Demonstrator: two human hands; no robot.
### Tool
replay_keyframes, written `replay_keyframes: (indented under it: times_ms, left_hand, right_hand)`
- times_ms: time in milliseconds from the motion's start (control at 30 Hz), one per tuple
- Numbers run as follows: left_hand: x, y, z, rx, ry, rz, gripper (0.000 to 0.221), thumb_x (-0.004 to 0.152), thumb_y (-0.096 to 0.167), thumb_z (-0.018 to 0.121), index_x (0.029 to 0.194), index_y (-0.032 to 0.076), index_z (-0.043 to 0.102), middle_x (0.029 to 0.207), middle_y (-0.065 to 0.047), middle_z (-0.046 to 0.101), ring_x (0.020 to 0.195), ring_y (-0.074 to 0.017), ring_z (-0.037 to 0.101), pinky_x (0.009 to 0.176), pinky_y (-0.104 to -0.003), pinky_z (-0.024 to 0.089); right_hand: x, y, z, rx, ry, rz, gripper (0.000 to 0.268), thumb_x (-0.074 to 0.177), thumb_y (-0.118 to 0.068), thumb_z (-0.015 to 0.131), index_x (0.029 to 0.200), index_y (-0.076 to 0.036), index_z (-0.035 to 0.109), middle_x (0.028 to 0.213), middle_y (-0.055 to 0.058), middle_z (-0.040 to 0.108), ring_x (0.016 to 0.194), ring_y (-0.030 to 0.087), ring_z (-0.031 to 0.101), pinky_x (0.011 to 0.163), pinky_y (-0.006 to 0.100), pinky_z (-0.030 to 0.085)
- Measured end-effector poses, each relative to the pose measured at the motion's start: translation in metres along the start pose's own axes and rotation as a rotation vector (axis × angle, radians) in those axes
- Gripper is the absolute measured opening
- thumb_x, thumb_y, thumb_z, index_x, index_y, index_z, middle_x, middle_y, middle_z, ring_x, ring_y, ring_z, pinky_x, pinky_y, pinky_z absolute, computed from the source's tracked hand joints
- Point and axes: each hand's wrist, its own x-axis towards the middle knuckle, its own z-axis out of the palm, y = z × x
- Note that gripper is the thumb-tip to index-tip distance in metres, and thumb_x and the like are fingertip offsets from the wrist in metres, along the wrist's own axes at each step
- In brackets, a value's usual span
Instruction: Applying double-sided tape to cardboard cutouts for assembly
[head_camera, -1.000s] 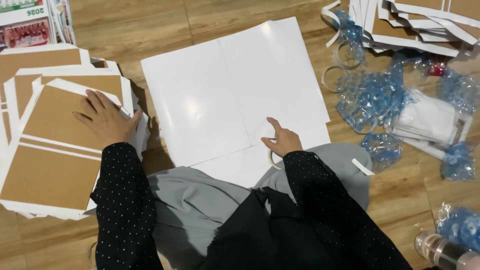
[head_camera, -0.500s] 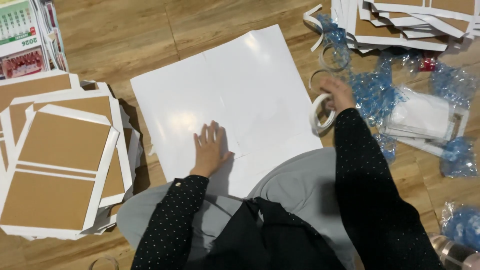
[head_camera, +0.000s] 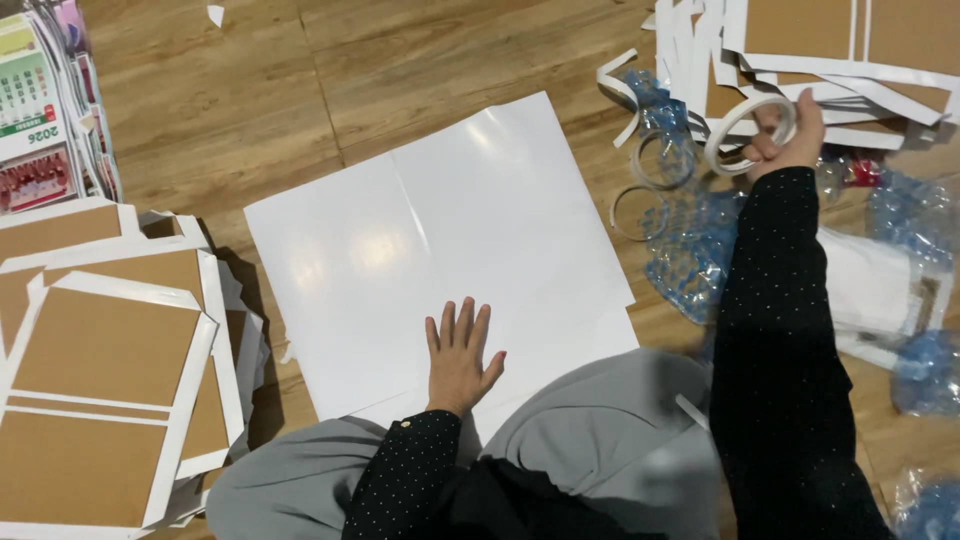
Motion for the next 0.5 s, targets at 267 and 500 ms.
replay_keyframes:
  times_ms: [267,500]
  left_hand:
    - [0.004,-0.001,0.0,0.003,0.002,-0.001,0.069,0.083,0.048,0.045,0.14,0.016,0.025,0.147,-0.008,0.019,0.136,-0.0324,0.014,0.106,-0.057,0.013]
    - [0.005,-0.003,0.008,0.024,-0.028,-0.017,0.071,0.08,0.048,0.048,0.14,0.017,0.026,0.147,-0.008,0.019,0.136,-0.0323,0.015,0.106,-0.056,0.014]
  right_hand:
    - [0.038,-0.009,0.01,-0.035,0.618,-0.024,0.027,0.067,-0.034,0.078,0.07,-0.015,0.059,0.058,0.001,0.054,0.039,0.006,0.024,0.044,0.019,0.017]
    - [0.032,-0.033,0.038,-0.214,0.724,0.067,0.023,0.068,-0.039,0.067,0.069,-0.016,0.064,0.078,0.002,0.07,0.038,0.002,0.025,0.047,0.015,0.03]
